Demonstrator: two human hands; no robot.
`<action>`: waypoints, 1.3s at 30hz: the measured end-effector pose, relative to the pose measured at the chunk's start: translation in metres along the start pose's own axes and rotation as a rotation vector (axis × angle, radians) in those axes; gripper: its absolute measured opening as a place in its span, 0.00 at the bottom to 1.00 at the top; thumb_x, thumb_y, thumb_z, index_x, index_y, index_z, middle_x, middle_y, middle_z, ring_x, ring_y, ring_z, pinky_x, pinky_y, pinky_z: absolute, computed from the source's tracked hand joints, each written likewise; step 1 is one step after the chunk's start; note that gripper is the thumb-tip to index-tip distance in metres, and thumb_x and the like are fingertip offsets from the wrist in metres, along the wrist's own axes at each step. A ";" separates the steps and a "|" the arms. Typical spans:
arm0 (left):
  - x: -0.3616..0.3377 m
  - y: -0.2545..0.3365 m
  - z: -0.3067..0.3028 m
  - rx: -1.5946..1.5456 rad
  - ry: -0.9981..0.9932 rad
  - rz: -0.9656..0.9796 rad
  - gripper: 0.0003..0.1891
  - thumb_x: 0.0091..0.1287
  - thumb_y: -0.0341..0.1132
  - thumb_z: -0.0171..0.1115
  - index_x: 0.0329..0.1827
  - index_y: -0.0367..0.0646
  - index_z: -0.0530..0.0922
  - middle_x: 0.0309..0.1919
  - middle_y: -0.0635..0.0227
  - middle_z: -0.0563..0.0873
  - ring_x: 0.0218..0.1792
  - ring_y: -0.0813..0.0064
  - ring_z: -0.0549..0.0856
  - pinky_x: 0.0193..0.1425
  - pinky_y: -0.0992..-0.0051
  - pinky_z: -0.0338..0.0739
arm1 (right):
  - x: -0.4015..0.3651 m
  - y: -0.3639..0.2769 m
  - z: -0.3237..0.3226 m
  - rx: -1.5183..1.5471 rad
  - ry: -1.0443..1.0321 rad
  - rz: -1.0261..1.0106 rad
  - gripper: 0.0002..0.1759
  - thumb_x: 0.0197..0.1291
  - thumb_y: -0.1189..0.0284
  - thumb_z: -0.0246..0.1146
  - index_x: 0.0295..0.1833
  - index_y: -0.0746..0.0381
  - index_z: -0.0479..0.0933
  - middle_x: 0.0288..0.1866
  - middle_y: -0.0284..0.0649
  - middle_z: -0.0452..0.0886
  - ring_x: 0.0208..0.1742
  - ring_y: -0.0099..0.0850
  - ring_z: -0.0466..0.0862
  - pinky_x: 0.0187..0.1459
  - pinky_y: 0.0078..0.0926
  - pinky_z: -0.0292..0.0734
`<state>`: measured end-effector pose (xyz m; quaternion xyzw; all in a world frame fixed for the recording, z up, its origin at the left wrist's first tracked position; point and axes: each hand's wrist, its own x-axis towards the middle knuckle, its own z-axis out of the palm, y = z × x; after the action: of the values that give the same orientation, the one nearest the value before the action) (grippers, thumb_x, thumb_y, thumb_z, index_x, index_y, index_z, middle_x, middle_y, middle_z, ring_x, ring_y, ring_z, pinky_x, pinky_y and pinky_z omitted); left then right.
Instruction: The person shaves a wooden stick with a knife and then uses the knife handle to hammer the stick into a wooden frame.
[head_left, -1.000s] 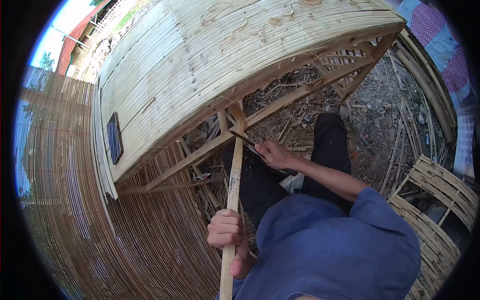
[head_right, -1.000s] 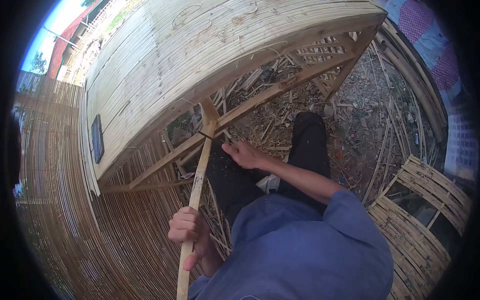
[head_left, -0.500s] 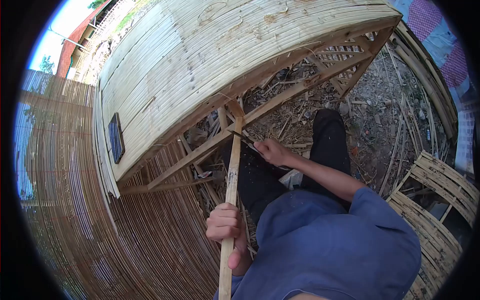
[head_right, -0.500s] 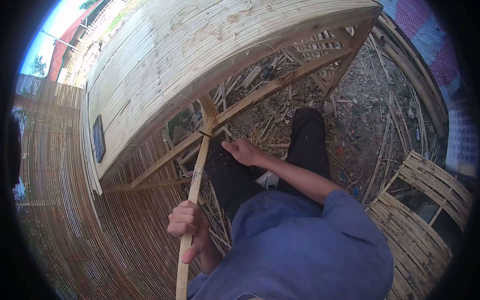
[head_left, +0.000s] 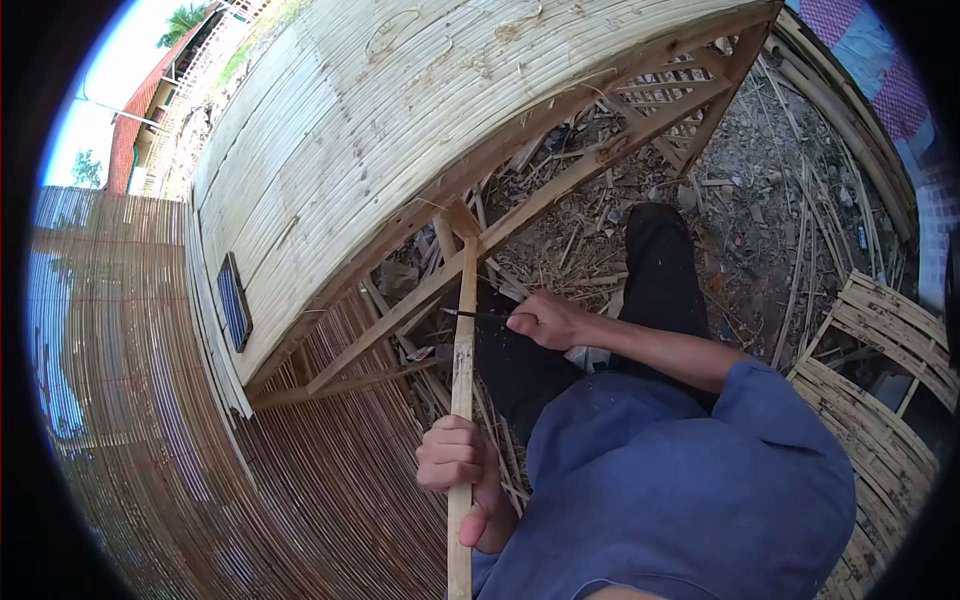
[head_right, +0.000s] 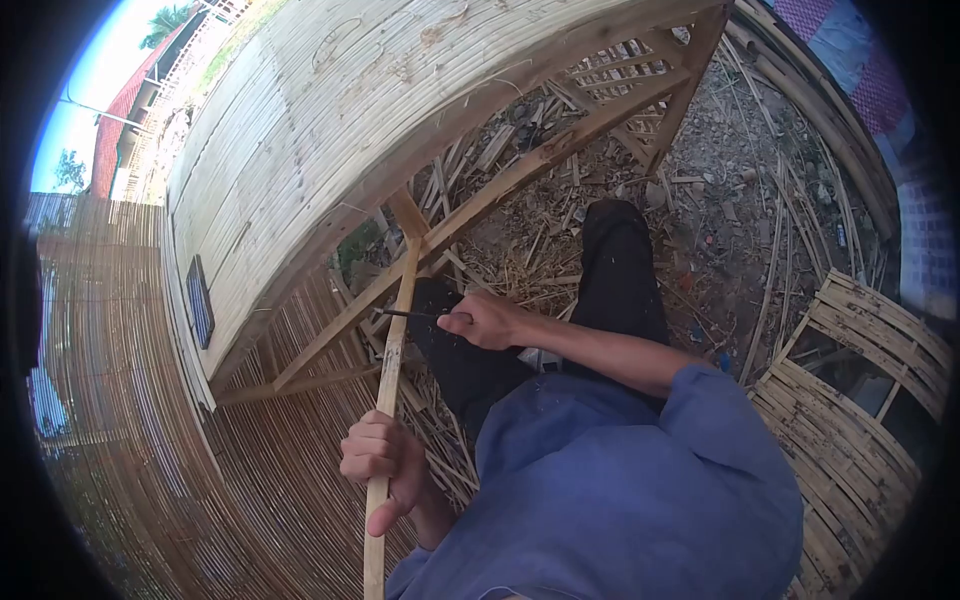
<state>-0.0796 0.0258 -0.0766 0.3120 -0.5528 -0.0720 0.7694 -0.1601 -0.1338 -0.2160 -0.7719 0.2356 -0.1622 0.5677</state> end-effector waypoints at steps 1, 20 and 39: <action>0.000 0.003 -0.001 0.001 -0.007 -0.008 0.40 0.56 0.76 0.52 0.11 0.47 0.54 0.05 0.79 0.53 0.07 0.84 0.53 0.17 0.80 0.48 | 0.002 0.002 0.001 -0.004 0.021 -0.027 0.39 0.67 0.44 0.48 0.17 0.69 0.69 0.12 0.44 0.63 0.16 0.35 0.67 0.26 0.39 0.64; -0.005 0.005 -0.001 0.006 -0.019 -0.001 0.40 0.55 0.77 0.52 0.11 0.48 0.55 0.05 0.80 0.53 0.07 0.85 0.52 0.17 0.79 0.46 | 0.027 0.010 0.001 0.042 0.019 0.101 0.42 0.65 0.40 0.47 0.15 0.69 0.66 0.11 0.47 0.63 0.16 0.41 0.66 0.26 0.42 0.63; -0.007 0.005 -0.004 0.019 0.020 0.021 0.40 0.55 0.76 0.52 0.11 0.47 0.55 0.05 0.79 0.53 0.07 0.83 0.54 0.17 0.79 0.51 | 0.053 0.022 -0.008 -0.021 -0.003 0.350 0.45 0.64 0.36 0.44 0.12 0.67 0.67 0.11 0.40 0.69 0.16 0.33 0.74 0.25 0.36 0.70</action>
<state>-0.0797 0.0347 -0.0808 0.3142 -0.5490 -0.0558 0.7725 -0.1237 -0.1746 -0.2359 -0.7252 0.3675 -0.0573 0.5795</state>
